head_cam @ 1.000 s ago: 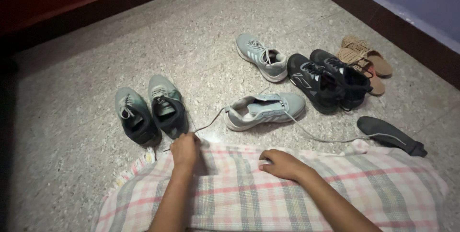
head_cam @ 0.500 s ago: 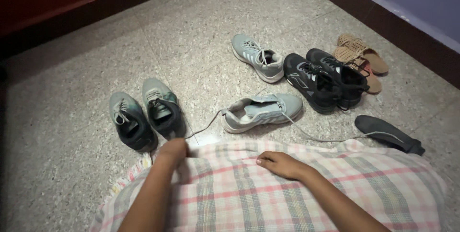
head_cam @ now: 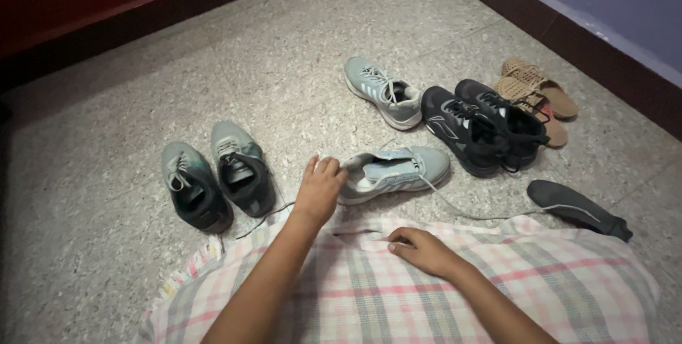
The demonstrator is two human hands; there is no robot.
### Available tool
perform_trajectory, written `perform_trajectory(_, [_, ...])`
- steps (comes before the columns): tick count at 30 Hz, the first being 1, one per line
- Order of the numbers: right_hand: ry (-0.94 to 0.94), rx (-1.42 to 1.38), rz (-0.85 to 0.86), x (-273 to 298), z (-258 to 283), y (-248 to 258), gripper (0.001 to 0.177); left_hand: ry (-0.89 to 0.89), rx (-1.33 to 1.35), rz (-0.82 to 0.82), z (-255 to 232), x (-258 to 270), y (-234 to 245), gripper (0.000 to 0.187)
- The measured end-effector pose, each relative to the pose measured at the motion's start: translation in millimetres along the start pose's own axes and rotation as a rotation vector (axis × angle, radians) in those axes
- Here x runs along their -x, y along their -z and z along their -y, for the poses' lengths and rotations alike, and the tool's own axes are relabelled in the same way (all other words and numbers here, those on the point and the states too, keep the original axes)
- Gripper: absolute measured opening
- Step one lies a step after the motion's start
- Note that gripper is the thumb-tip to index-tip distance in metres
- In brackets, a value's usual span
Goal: The person unlaces a light gray sneaker, then picks up a dark teal sneaker and begins to re-lace it. They continue to thread the laces through the eyelets and adjust the fit.
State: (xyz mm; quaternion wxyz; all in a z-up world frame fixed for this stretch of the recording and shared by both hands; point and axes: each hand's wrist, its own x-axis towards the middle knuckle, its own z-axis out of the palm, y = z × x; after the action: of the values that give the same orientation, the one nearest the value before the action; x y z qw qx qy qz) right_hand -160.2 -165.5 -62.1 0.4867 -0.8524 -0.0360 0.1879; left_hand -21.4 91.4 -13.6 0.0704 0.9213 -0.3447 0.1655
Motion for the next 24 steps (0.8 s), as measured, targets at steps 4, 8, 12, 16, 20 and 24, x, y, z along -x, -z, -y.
perform_trajectory(4, [-0.050, -0.046, -0.050, -2.5, -9.5, 0.7, 0.031, 0.034, -0.107, 0.016, -13.9, -10.9, 3.6, 0.022])
perform_trajectory(8, [-0.102, -0.221, -0.257, -13.3, -18.2, 6.7, 0.030, -0.074, -0.028, -0.074, -46.8, -4.8, 0.3, 0.035])
perform_trajectory(12, [-0.071, -0.193, -0.490, -24.0, -16.3, 15.5, 0.035, 0.007, 0.275, 0.080, -106.1, 22.4, 13.4, 0.020])
perform_trajectory(16, [-0.053, -0.171, -0.544, -22.0, 8.8, 16.3, 0.038, 0.381, 0.571, 0.076, -138.7, 34.6, 33.3, 0.025])
perform_trajectory(20, [0.248, 0.316, -0.718, -22.5, 46.3, 15.5, 0.055, 0.451, 0.633, -0.078, -151.2, 40.2, 38.5, 0.024])
perform_trajectory(24, [0.416, 0.689, -0.593, -41.2, 68.1, 19.4, 0.036, 0.422, 0.565, -0.093, -149.6, 41.4, 32.7, 0.023])
